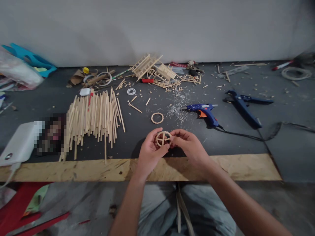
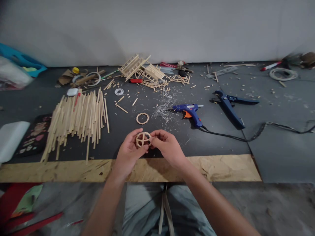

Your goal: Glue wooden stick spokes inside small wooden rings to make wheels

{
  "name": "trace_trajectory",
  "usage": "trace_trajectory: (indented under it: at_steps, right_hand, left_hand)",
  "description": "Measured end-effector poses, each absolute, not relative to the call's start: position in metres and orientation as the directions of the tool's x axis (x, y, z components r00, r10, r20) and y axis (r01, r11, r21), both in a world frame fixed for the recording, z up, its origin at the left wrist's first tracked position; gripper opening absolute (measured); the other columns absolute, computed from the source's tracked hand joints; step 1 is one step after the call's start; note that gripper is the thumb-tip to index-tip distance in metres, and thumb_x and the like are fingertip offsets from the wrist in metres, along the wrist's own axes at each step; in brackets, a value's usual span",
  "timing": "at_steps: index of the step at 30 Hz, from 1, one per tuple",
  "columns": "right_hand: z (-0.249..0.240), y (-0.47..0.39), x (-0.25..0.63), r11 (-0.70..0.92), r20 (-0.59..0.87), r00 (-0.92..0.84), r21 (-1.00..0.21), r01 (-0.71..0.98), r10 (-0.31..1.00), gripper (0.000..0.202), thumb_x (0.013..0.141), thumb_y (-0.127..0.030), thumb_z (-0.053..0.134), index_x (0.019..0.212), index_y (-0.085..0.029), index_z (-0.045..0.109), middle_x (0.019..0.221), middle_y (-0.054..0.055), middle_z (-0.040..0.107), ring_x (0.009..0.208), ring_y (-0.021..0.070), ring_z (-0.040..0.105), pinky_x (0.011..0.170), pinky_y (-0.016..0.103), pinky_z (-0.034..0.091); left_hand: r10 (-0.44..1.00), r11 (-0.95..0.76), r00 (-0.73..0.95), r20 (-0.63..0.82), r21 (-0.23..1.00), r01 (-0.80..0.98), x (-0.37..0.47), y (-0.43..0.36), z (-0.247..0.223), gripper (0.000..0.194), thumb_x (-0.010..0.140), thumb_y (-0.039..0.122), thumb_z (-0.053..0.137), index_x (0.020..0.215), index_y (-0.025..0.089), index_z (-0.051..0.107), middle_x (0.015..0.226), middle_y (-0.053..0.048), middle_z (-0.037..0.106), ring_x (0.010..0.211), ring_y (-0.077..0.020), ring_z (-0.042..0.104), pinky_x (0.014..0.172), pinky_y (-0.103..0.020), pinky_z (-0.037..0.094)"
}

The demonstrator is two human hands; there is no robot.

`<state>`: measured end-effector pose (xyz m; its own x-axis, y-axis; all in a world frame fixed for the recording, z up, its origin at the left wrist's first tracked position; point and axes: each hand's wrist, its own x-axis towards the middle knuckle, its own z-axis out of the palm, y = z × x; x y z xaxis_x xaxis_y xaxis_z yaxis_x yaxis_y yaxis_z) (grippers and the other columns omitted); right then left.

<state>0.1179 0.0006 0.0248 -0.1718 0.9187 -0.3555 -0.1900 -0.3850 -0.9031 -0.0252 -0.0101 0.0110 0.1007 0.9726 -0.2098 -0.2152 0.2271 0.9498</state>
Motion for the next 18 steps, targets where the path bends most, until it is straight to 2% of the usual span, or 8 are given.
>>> trace_trajectory:
  at_steps: [3,6,13,18]
  right_hand:
    - [0.0209,0.0002,0.1180,-0.351,-0.331,-0.122,-0.913,-0.210,0.936,0.013,0.072,-0.027,0.063,0.082,-0.019,0.059,0.074,-0.002,0.058,0.064,0.0103,0.053,0.066,0.026,0.043]
    - [0.0179,-0.0004,0.1182,-0.261,-0.252,-0.075,-0.950,-0.169,0.965,0.015,0.074,-0.027,0.062,0.085,-0.021,0.056,0.074,-0.002,0.057,0.063,0.0107,0.052,0.065,0.025,0.043]
    - [0.0176,-0.0021,0.1210,-0.129,-0.143,-0.072,-0.976,0.173,0.987,0.012,0.079,-0.028,0.056,0.085,-0.022,0.065,0.086,0.002,0.066,0.078,0.0166,0.060,0.073,0.029,0.044]
    - [0.0225,0.0001,0.1261,0.051,-0.020,-0.190,-0.932,0.359,0.982,0.015,0.079,-0.024,0.056,0.088,-0.025,0.068,0.086,0.002,0.066,0.078,0.0169,0.059,0.072,0.030,0.042]
  left_hand:
    - [0.973,0.218,0.131,-0.192,0.947,-0.236,-0.0236,-0.0105,0.0106,0.058,0.066,0.014,0.070,0.120,0.022,0.048,0.104,-0.005,0.064,0.091,-0.0152,0.062,0.080,-0.028,0.051]
    - [0.970,0.228,0.138,-0.202,0.949,-0.216,-0.0228,-0.0115,0.0089,0.059,0.068,0.014,0.068,0.123,0.021,0.047,0.107,-0.006,0.064,0.093,-0.0158,0.062,0.084,-0.030,0.051]
    - [0.978,0.199,0.089,-0.188,0.971,-0.130,-0.0220,-0.0143,0.0035,0.058,0.070,0.020,0.069,0.124,0.021,0.047,0.101,-0.005,0.065,0.086,-0.0157,0.063,0.080,-0.031,0.052]
    - [0.977,0.207,0.082,-0.198,0.972,-0.114,-0.0229,-0.0145,0.0036,0.058,0.071,0.022,0.069,0.125,0.020,0.047,0.101,-0.006,0.066,0.085,-0.0164,0.064,0.078,-0.030,0.052]
